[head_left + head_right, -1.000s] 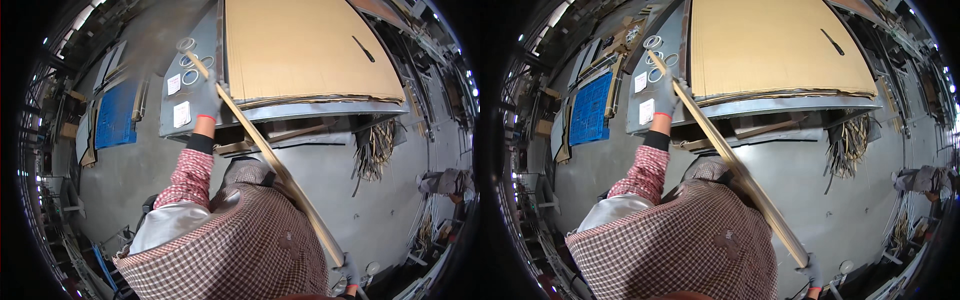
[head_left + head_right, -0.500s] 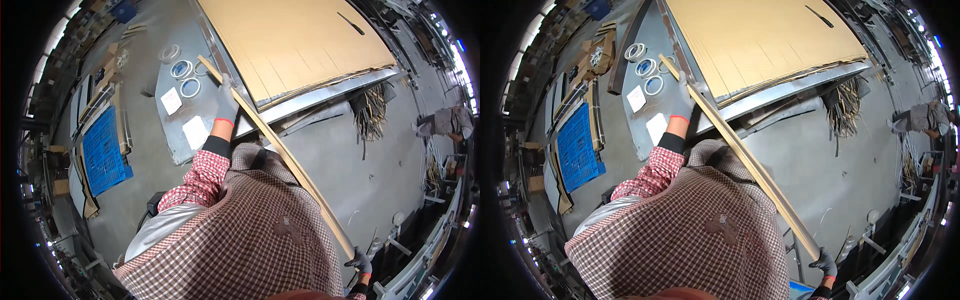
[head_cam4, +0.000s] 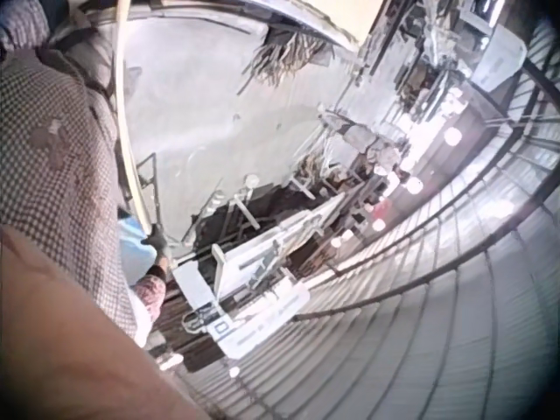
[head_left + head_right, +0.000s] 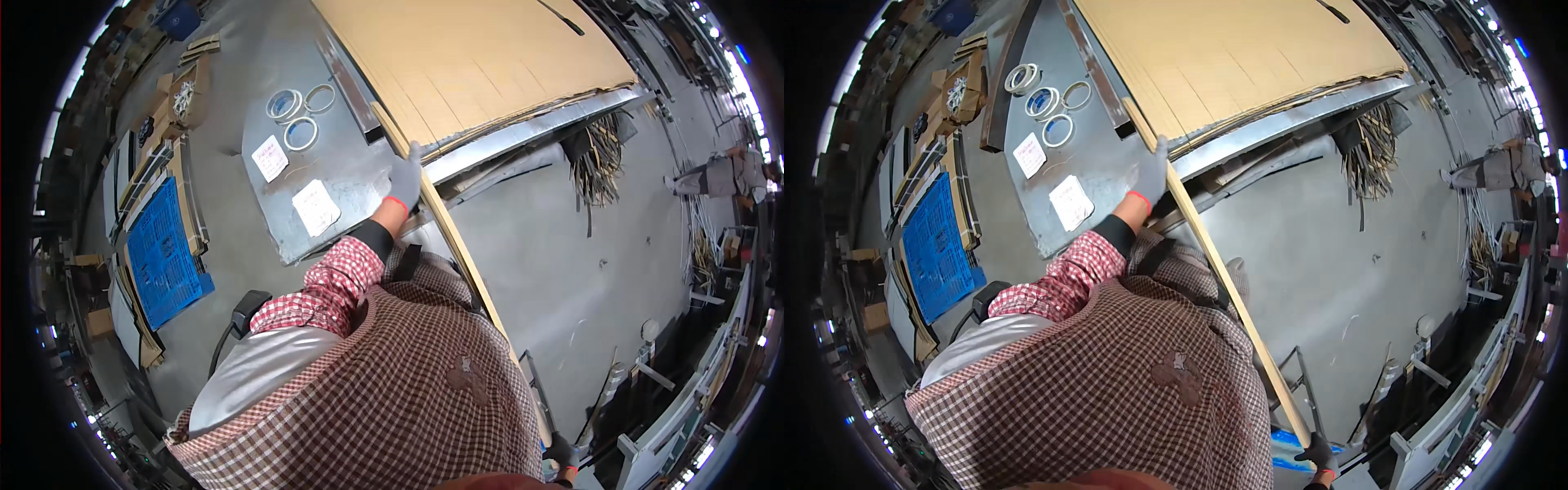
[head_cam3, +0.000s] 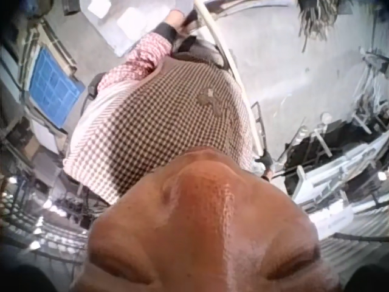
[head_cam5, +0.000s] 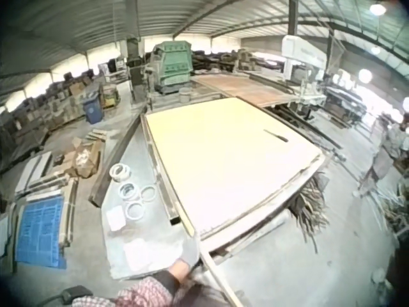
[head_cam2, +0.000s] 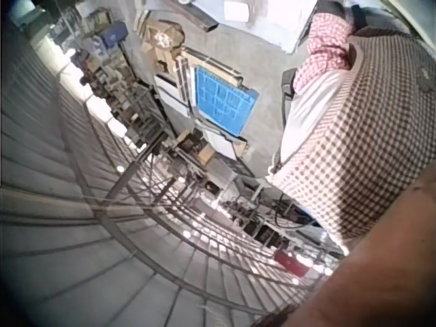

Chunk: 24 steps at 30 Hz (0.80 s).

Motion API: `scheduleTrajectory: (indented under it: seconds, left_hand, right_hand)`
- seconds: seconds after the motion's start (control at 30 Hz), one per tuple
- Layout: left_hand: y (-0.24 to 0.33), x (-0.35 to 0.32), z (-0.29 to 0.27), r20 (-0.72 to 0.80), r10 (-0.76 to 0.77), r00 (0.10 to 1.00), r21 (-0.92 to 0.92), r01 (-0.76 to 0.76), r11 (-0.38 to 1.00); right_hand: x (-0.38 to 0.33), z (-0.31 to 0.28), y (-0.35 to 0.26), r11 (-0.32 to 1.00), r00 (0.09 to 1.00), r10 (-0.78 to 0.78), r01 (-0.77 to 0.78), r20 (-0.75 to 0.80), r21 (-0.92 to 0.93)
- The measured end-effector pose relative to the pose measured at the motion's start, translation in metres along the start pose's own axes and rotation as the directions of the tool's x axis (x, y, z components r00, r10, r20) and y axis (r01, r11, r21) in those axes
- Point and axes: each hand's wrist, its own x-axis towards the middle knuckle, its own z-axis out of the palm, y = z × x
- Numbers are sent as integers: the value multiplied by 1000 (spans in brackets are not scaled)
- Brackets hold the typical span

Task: Processing large panels using industrial machinery, including trimming with a knife and applying adhesive components.

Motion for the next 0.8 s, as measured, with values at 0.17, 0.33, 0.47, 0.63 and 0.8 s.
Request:
scheduleTrajectory:
  seconds: [0.17, 0.33, 0.47, 0.63, 0.8]
  left_hand:
    - [63, 19, -21, 19, 43, 999, 649, -45, 759]
    - [41, 84, -20, 22, 21, 1000, 668, -30, 743]
    - [45, 65, -6, -169, 54, 984, 798, 105, 593]
    - [60, 43, -17, -178, -51, 983, 570, 145, 809]
    - [65, -52, 1, 125, 82, 989, 244, -110, 963]
  right_hand:
    - [-7, -43, -24, 992, 992, -118, 116, -39, -49]
    - [-34, -87, -92, 990, 991, -132, 130, -29, -62]
    - [-41, -76, -97, 993, 996, -83, 79, -39, -84]
    - [-48, -79, -120, 988, 994, -98, 92, -42, -121]
    - [-58, -73, -108, 992, 987, -100, 90, -128, -83]
